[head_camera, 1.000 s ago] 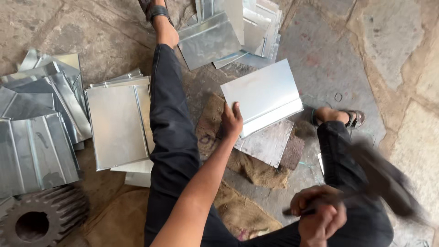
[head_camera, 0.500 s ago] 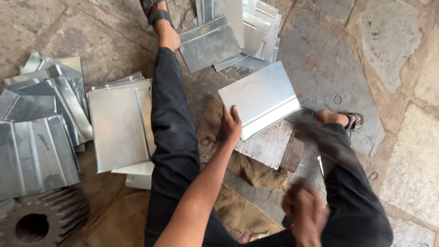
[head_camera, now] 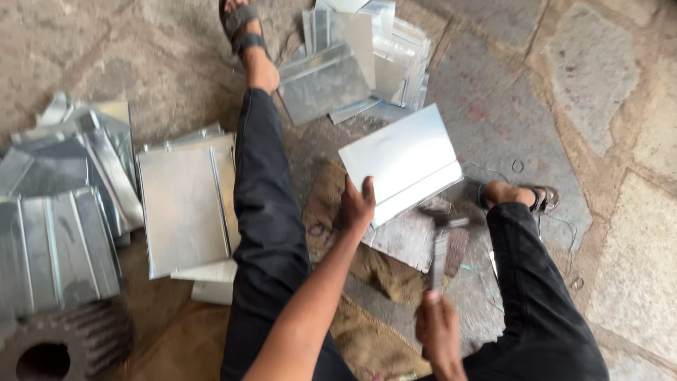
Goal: The person uses a hammer to fold the edges of a metal sheet, then stacks the piece onto a pile of other similar sheets.
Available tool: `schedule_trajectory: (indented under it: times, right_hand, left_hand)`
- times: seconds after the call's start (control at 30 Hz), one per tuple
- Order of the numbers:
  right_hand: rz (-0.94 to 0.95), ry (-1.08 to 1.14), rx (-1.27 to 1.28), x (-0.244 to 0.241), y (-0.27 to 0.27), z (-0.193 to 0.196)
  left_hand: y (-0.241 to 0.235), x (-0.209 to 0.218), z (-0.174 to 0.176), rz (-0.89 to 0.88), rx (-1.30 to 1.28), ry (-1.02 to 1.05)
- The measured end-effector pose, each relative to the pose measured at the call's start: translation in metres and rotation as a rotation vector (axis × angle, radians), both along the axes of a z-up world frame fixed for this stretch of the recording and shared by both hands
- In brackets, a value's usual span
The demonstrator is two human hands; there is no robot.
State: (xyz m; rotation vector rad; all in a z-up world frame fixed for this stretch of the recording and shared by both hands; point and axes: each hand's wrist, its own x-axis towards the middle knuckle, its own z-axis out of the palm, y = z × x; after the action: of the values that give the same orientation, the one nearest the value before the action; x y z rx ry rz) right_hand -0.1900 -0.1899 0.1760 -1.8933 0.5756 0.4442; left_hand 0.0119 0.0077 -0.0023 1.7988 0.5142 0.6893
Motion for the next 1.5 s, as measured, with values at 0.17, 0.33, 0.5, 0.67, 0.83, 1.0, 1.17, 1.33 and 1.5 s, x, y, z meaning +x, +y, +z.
schedule_trajectory:
  times: [0.17,0.33,0.5,0.67,0.83,1.0,1.17,1.33,1.5]
  right_hand:
    - [-0.321,-0.432,0.407,0.004,-0.014,0.103]
    - [0.106,-0.976,0.370,0.007,-0.021,0.058]
    - [0.291,-0.058,-0.089,-0.006,-0.011,-0.035]
    - [0.016,-0.066,0.091,-0.014,-0.020,0.011]
    - [-0.121,-0.634,0.564,0.002,-0.028,0.071]
    - [0.062,-0.780,0.439,0.016,-0.018,0.003]
    - [0.231,-0.030,-0.103,0.015,-0.011,-0.028]
    - [0.045,-0.213,0.381,-0.002,-0.019,0.057]
    - [-0.225,-0.831,0.163,0.009,-0.034,0.110]
  left_hand:
    - [-0.006,-0.023,0.013,-0.086,-0.212,0.373]
    - [-0.010,-0.037,0.002,-0.009,-0.276,0.229]
    - [-0.011,-0.040,0.002,0.060,-0.080,0.047]
    - [-0.008,-0.044,0.008,0.044,-0.020,0.196]
    - [-0.002,-0.030,0.005,-0.036,-0.230,0.335]
    - [-0.005,-0.042,0.000,-0.056,-0.174,0.394]
    - [-0.004,-0.032,0.010,-0.020,-0.142,0.065]
    - [-0.008,-0.057,0.003,0.003,-0.104,0.190]
    - [-0.003,-0.067,0.007,-0.036,-0.338,0.109]
